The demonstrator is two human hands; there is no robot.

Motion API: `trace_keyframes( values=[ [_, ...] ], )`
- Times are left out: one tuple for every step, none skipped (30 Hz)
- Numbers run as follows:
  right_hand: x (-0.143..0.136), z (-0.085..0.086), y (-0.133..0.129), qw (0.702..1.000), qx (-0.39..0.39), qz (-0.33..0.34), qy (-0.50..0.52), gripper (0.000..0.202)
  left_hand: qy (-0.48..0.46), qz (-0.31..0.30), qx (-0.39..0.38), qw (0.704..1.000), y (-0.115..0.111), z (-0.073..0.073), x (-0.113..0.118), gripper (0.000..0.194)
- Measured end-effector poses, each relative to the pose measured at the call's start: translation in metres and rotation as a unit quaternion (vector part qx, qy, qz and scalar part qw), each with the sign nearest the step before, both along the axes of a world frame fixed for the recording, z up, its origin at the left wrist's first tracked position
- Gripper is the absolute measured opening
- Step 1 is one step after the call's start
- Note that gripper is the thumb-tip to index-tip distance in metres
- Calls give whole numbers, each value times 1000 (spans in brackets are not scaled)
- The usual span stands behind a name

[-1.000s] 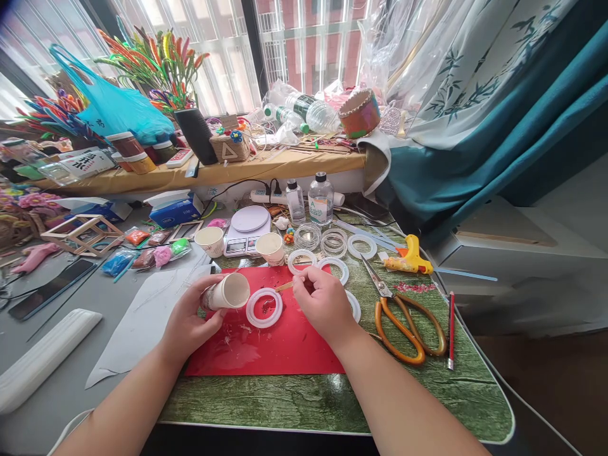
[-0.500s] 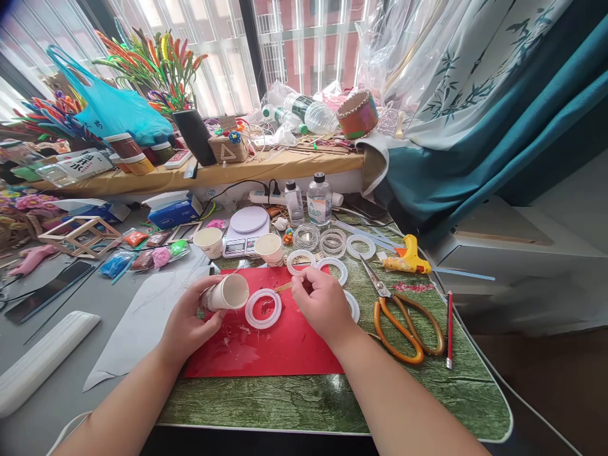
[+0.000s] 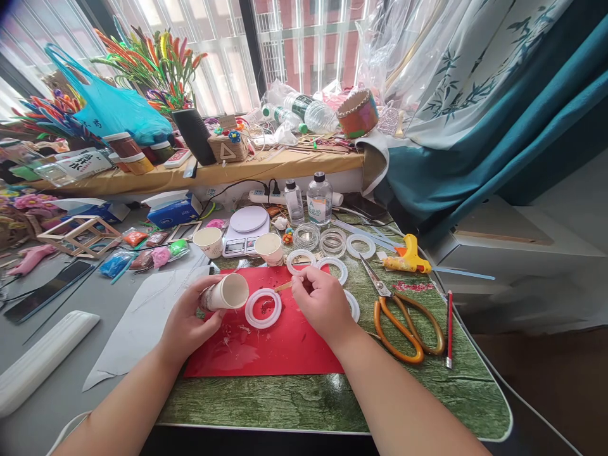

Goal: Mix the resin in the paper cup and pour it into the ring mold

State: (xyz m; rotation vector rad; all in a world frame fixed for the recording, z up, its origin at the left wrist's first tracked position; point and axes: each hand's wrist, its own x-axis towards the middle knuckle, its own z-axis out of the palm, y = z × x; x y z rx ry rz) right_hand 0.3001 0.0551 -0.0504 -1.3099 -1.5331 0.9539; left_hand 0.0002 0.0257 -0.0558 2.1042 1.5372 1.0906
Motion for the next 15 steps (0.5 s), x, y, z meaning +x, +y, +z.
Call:
trace_keyframes(
  values=[
    [0, 0, 0, 1000, 1, 0, 3, 23, 0, 0, 0, 1000, 0, 0, 0, 54],
    [0, 0, 0, 1000, 1, 1, 6, 23, 1, -1, 1, 1000, 0, 0, 0, 54],
    [0, 0, 0, 1000, 2, 2, 9, 23, 1, -1, 1, 1000, 0, 0, 0, 54],
    [0, 0, 0, 1000, 3, 3, 11, 23, 1, -1, 1, 1000, 0, 0, 0, 54],
    [0, 0, 0, 1000, 3, 3, 13, 23, 1, -1, 1, 1000, 0, 0, 0, 54],
    [0, -1, 0, 1000, 3, 3, 14, 22, 1, -1, 1, 1000, 0, 0, 0, 54],
    [0, -1, 0, 1000, 4, 2, 14, 22, 2, 0, 1, 1000, -1, 0, 0, 54],
    [0, -1, 0, 1000, 4, 2, 13, 22, 3, 0, 1, 1000, -1, 0, 0, 54],
    [0, -1, 0, 1000, 4, 2, 13, 22, 4, 0, 0, 1000, -1, 0, 0, 54],
    [0, -1, 0, 1000, 4, 4, 12, 21, 6, 0, 1, 1000, -1, 0, -1, 53],
    [1, -1, 0, 1000, 5, 5, 11, 21, 7, 0, 1, 1000, -1, 0, -1, 53],
    [1, -1, 0, 1000, 6, 5, 10, 20, 8, 0, 1, 1000, 0, 0, -1, 53],
    [1, -1, 1, 1000, 7, 6, 10, 20, 8, 0, 2, 1000, 0, 0, -1, 53],
    [1, -1, 1, 1000, 6, 7, 12, 20, 8, 0, 3, 1000, 0, -1, -1, 53],
    [1, -1, 1, 1000, 5, 8, 15, 20, 8, 1, 4, 1000, 0, -1, -1, 52]
  ],
)
